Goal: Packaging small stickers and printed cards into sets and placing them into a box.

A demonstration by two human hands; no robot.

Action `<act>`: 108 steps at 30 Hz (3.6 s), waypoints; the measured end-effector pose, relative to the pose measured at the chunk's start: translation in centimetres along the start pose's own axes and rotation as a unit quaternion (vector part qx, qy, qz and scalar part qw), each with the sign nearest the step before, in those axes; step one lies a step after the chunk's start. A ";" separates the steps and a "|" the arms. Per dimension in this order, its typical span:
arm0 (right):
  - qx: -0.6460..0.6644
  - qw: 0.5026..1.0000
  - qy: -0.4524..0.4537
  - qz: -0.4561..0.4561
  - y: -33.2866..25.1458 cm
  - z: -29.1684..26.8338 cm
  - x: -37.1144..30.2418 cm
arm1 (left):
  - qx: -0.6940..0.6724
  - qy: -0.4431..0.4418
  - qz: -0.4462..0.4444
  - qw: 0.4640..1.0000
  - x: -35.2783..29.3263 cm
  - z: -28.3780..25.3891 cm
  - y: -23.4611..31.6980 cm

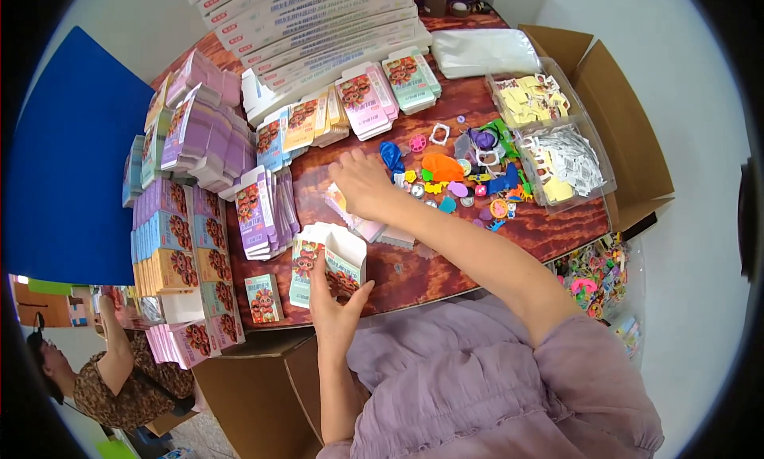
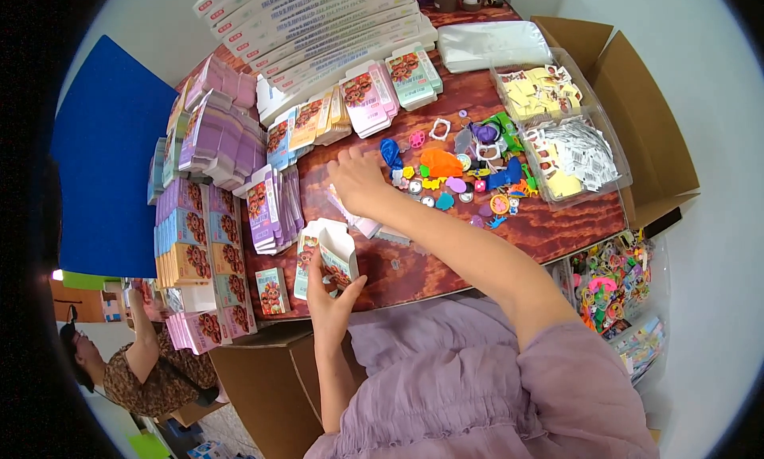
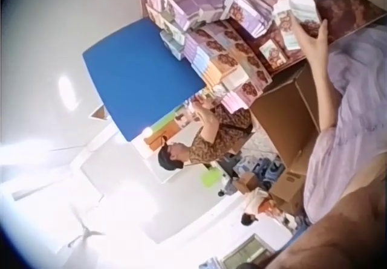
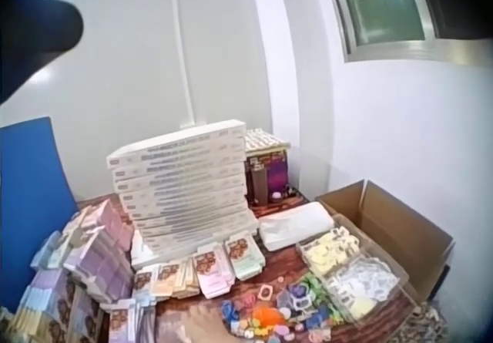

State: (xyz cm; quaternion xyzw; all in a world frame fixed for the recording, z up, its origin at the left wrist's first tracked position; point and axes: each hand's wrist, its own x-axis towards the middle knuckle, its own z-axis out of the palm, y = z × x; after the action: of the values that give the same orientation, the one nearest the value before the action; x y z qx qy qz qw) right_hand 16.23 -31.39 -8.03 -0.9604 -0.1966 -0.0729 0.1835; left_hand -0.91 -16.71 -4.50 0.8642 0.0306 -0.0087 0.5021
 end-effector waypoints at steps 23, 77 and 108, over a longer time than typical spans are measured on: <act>0.673 0.678 0.097 0.279 1.8 -7.4 -12.9 | 0.188 -0.013 0.087 0.978 -0.5 1.6 3.3; 0.588 0.766 0.096 0.242 12.8 -14.5 -16.4 | -0.226 -0.109 -0.055 0.967 -1.2 1.3 1.9; 0.233 0.970 -0.005 0.076 -0.4 -10.5 -13.7 | 0.128 -0.071 0.128 0.981 -0.9 3.5 3.9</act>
State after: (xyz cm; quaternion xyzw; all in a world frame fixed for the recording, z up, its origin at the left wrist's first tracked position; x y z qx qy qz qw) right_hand 2.86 -39.91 -1.12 -0.9038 -0.1357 -0.0063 0.4059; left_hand -1.56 -21.66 -2.84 0.9153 -0.1174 -0.0095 0.3852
